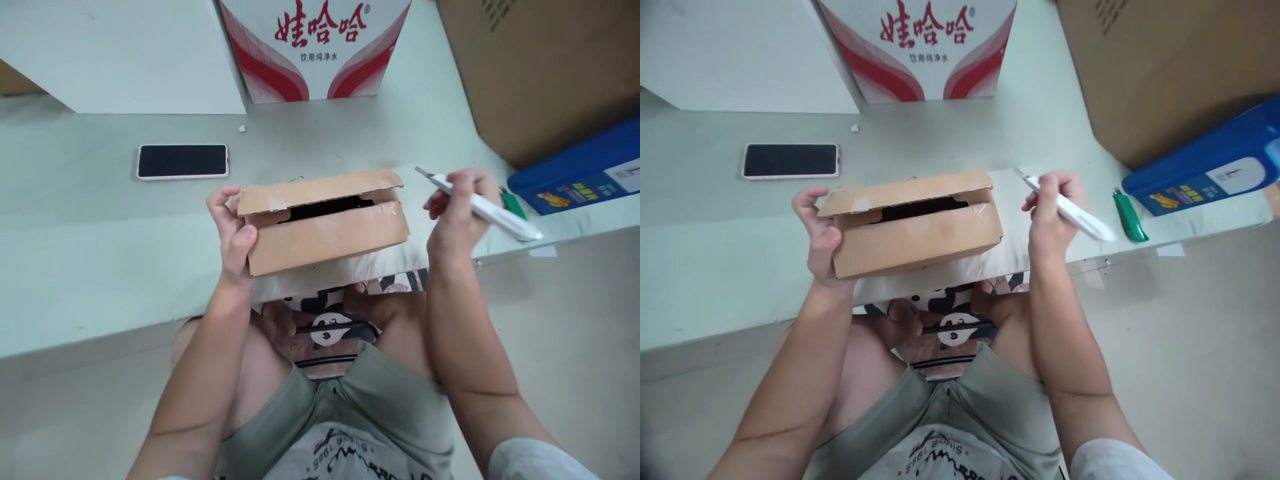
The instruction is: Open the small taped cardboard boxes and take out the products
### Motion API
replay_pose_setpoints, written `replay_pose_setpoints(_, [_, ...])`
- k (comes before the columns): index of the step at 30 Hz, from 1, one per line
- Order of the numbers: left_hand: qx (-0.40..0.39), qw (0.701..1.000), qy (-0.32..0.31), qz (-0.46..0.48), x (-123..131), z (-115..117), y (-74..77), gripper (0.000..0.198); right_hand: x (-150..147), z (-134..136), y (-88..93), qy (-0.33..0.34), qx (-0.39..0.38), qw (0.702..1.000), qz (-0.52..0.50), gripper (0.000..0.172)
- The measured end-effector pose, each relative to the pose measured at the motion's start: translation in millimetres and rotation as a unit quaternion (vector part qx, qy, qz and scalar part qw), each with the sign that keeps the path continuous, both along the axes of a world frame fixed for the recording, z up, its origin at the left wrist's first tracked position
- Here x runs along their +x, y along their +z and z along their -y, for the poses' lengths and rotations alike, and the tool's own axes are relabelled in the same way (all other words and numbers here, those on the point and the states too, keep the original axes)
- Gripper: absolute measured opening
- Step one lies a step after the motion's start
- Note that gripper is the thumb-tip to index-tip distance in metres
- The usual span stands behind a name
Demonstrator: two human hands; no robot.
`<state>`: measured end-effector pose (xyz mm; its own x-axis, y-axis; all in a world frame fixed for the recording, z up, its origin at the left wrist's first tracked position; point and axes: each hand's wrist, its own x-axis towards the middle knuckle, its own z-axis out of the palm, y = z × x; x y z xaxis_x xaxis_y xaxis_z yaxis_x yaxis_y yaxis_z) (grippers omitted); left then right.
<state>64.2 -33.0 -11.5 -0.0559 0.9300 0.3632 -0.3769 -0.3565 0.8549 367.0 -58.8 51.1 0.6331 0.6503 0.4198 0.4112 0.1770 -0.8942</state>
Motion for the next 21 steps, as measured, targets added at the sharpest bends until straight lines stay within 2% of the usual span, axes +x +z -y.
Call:
replay_pose_setpoints(2, [0.008,0.999,0.033,0.039,4.0,1.1,6.0,0.049,11.6,-5.1,-15.8,0.035,-0.110,0.991,0.070,0.022])
replay_pose_setpoints(3, [0.011,0.997,0.052,0.049,4.9,1.7,8.2,0.044,16.4,-7.1,-22.7,0.057,-0.171,0.976,0.120,0.027])
replay_pose_setpoints(6, [0.025,0.994,0.102,0.022,2.2,2.5,8.9,0.040,24.3,-12.0,-37.3,0.103,-0.336,0.905,0.238,0.050])
replay_pose_setpoints(8, [0.037,0.992,0.116,-0.034,-3.7,2.3,5.5,0.040,24.3,-15.3,-42.2,0.116,-0.402,0.867,0.270,0.057])
replay_pose_setpoints(10, [0.055,0.987,0.116,-0.101,-11.7,1.5,2.9,0.035,22.0,-18.3,-44.5,0.122,-0.419,0.854,0.285,0.057])
replay_pose_setpoints(11, [0.065,0.982,0.110,-0.137,-16.1,0.9,3.1,0.032,20.4,-19.3,-44.9,0.125,-0.408,0.857,0.290,0.055])
replay_pose_setpoints(13, [0.090,0.969,0.077,-0.217,-24.9,-0.5,7.8,0.031,17.0,-19.3,-43.9,0.126,-0.345,0.885,0.286,0.048])
replay_pose_setpoints(17, [0.145,0.914,-0.039,-0.376,-35.3,-0.5,29.0,0.034,8.0,-9.5,-32.0,0.148,-0.128,0.967,0.166,0.018])
replay_pose_setpoints(18, [0.160,0.901,-0.062,-0.399,-35.5,0.6,34.3,0.033,5.5,-5.5,-27.2,0.170,-0.077,0.973,0.133,0.016])
replay_pose_setpoints(21, [0.194,0.886,-0.083,-0.413,-33.1,5.1,43.3,0.030,-1.0,6.9,-13.2,0.252,0.004,0.963,0.098,0.036])
